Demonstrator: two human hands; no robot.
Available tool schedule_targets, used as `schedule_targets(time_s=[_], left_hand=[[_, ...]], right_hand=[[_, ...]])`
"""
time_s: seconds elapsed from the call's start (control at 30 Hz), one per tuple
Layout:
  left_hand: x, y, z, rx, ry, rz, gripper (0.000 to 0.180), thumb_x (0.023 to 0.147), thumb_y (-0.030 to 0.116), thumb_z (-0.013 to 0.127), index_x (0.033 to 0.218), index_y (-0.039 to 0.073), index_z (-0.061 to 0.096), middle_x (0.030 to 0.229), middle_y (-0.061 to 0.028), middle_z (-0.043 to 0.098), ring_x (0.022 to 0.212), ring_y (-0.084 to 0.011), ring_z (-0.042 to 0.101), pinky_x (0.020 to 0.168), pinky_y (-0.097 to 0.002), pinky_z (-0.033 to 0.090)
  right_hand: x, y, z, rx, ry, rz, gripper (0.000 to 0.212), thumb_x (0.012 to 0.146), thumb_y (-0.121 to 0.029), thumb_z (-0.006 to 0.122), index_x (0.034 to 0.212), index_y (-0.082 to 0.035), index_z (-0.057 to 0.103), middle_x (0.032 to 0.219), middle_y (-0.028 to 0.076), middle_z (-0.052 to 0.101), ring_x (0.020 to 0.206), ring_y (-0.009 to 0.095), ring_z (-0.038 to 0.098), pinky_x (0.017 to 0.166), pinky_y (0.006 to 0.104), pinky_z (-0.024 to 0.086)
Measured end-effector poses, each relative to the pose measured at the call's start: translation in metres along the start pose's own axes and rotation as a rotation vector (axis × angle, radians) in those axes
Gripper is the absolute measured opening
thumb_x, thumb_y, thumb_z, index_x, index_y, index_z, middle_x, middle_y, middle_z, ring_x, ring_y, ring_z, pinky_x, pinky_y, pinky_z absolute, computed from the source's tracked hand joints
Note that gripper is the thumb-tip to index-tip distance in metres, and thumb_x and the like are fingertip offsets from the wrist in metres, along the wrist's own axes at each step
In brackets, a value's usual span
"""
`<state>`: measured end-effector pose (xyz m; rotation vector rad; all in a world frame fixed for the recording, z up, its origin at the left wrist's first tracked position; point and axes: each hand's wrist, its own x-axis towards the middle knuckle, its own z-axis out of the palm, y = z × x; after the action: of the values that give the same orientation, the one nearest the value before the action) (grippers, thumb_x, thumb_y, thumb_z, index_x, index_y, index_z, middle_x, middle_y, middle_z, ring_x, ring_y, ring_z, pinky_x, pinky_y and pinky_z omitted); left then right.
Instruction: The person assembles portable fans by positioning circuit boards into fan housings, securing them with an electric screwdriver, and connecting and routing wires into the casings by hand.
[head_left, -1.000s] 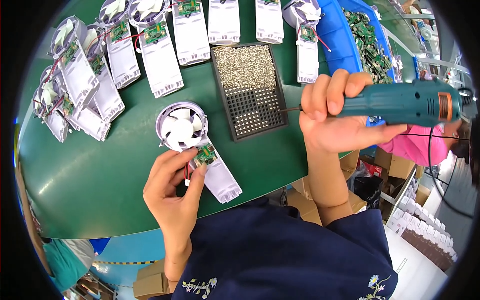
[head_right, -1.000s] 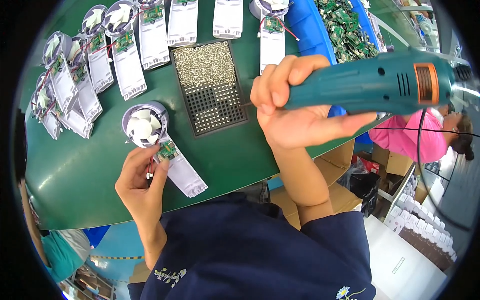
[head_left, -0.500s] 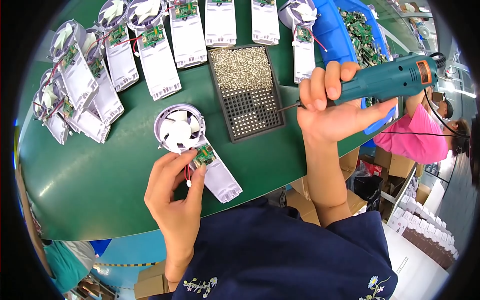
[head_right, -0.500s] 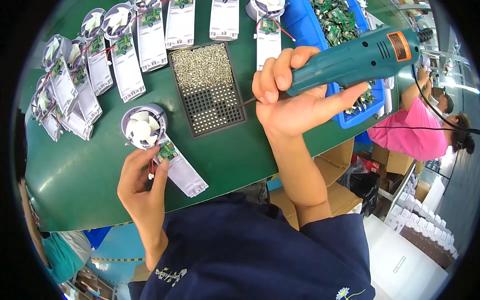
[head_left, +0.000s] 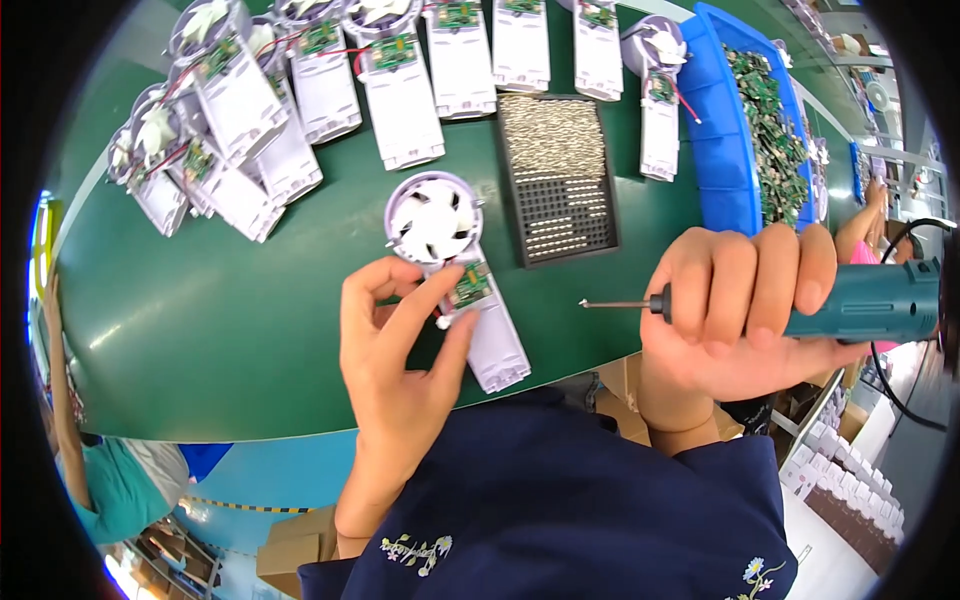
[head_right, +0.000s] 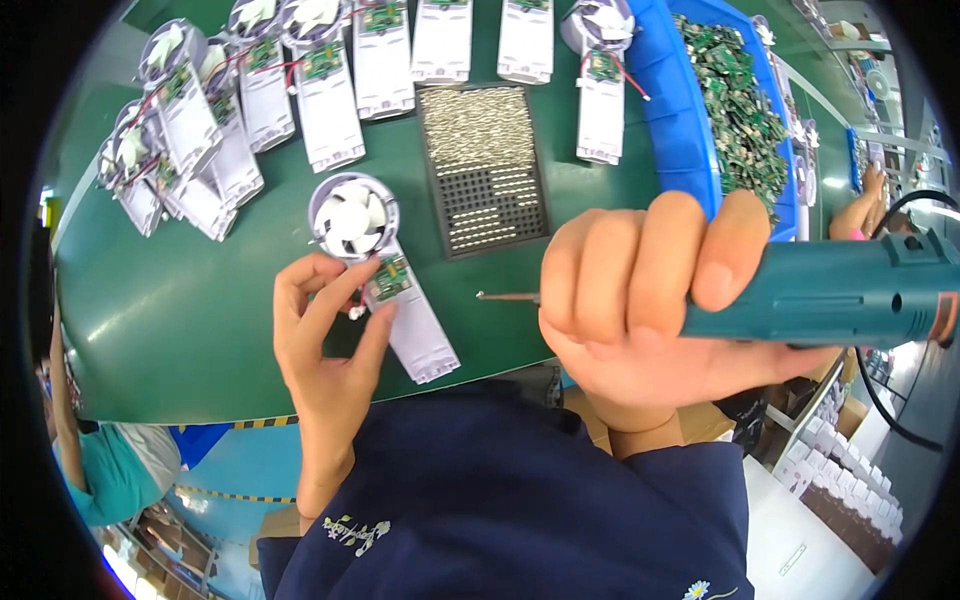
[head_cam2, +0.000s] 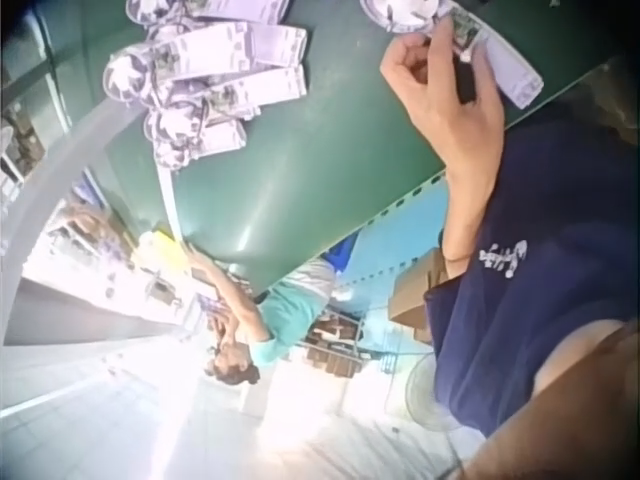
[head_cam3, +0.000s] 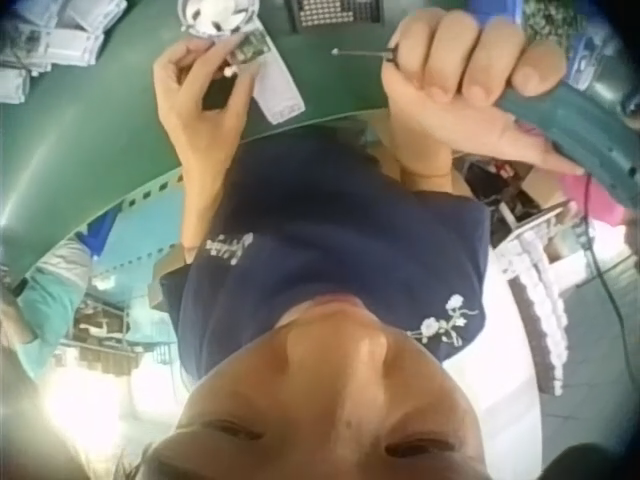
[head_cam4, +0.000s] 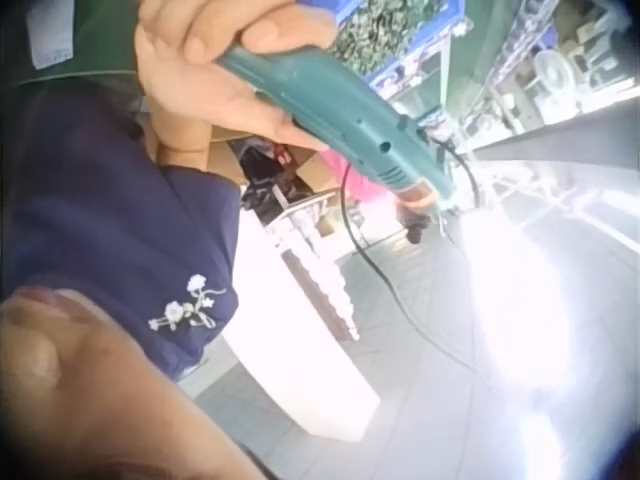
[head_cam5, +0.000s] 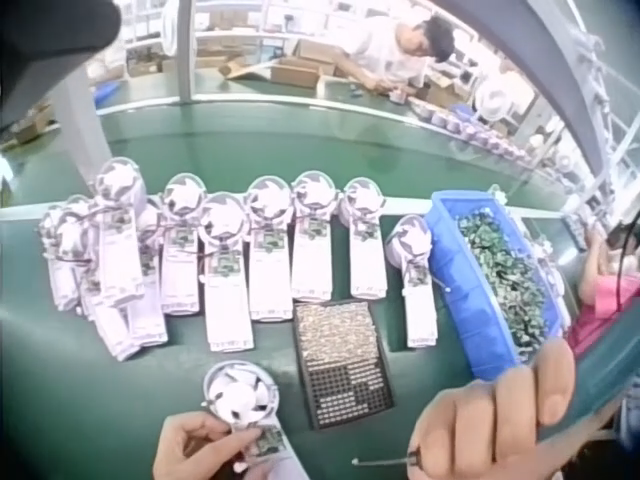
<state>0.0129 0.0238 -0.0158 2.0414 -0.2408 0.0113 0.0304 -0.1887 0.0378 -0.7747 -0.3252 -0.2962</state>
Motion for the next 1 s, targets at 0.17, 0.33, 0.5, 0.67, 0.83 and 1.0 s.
schedule_targets(time_s=[0.17, 0.33, 0.5, 0.67, 0.83, 1.0], left_hand=[[-0.006, 0.008, -0.009, 0.111, 0.025, 0.153, 0.044, 0.067, 0.002, 0.084, 0.11, 0.008, 0.074, 0.108, -0.0099, 0.054, 0.095, -0.0254, 0.054, 0.077, -0.0341, 0.047], [-0.002, 0.018, -0.01, 0.126, -0.015, 0.227, 0.037, 0.062, 0.008, 0.087, 0.098, 0.011, 0.074, 0.093, -0.0013, 0.051, 0.087, -0.0222, 0.051, 0.079, -0.0367, 0.036], [-0.001, 0.013, -0.01, 0.046, -0.06, 0.262, 0.025, 0.063, 0.005, 0.085, 0.084, 0.011, 0.073, 0.082, 0.002, 0.051, 0.077, -0.019, 0.05, 0.078, -0.0362, 0.033], [-0.001, 0.012, -0.006, 0.028, -0.058, 0.281, 0.027, 0.057, 0.006, 0.085, 0.082, 0.011, 0.076, 0.077, 0.0011, 0.046, 0.073, -0.0182, 0.047, 0.074, -0.0337, 0.033], [-0.002, 0.012, -0.005, -0.014, -0.09, 0.259, 0.026, 0.057, 0.006, 0.086, 0.081, 0.01, 0.075, 0.077, 0.001, 0.048, 0.073, -0.0185, 0.047, 0.075, -0.0339, 0.034], [-0.004, 0.008, -0.007, -0.03, -0.132, 0.263, 0.029, 0.06, 0.006, 0.086, 0.086, 0.009, 0.075, 0.079, 0.0016, 0.049, 0.074, -0.0182, 0.048, 0.075, -0.0345, 0.033]], right_hand=[[-0.012, 0.015, 0.015, -0.038, -0.07, 0.061, 0.057, 0.093, -0.067, 0.052, 0.092, -0.01, 0.049, 0.067, 0.0, 0.048, 0.046, 0.013, 0.041, 0.04, 0.0283, 0.033], [-0.021, 0.013, 0.026, 0.025, -0.099, 0.119, 0.06, 0.093, -0.071, 0.049, 0.098, -0.01, 0.051, 0.071, 0.008, 0.055, 0.054, 0.019, 0.048, 0.05, 0.0339, 0.037], [-0.025, 0.019, 0.026, 0.059, -0.084, 0.13, 0.062, 0.093, -0.072, 0.046, 0.099, -0.01, 0.052, 0.071, 0.008, 0.054, 0.054, 0.021, 0.047, 0.05, 0.0342, 0.037], [-0.024, 0.015, 0.024, 0.073, -0.089, 0.145, 0.064, 0.092, -0.073, 0.047, 0.099, -0.009, 0.053, 0.071, 0.009, 0.054, 0.055, 0.021, 0.048, 0.05, 0.0341, 0.038], [-0.023, 0.013, 0.02, 0.089, -0.086, 0.205, 0.066, 0.09, -0.074, 0.048, 0.099, -0.009, 0.054, 0.071, 0.009, 0.055, 0.056, 0.021, 0.049, 0.05, 0.0339, 0.039], [-0.023, 0.017, 0.017, 0.184, -0.127, 0.237, 0.06, 0.092, -0.068, 0.052, 0.095, -0.008, 0.054, 0.071, 0.009, 0.057, 0.055, 0.021, 0.05, 0.05, 0.0335, 0.039]])
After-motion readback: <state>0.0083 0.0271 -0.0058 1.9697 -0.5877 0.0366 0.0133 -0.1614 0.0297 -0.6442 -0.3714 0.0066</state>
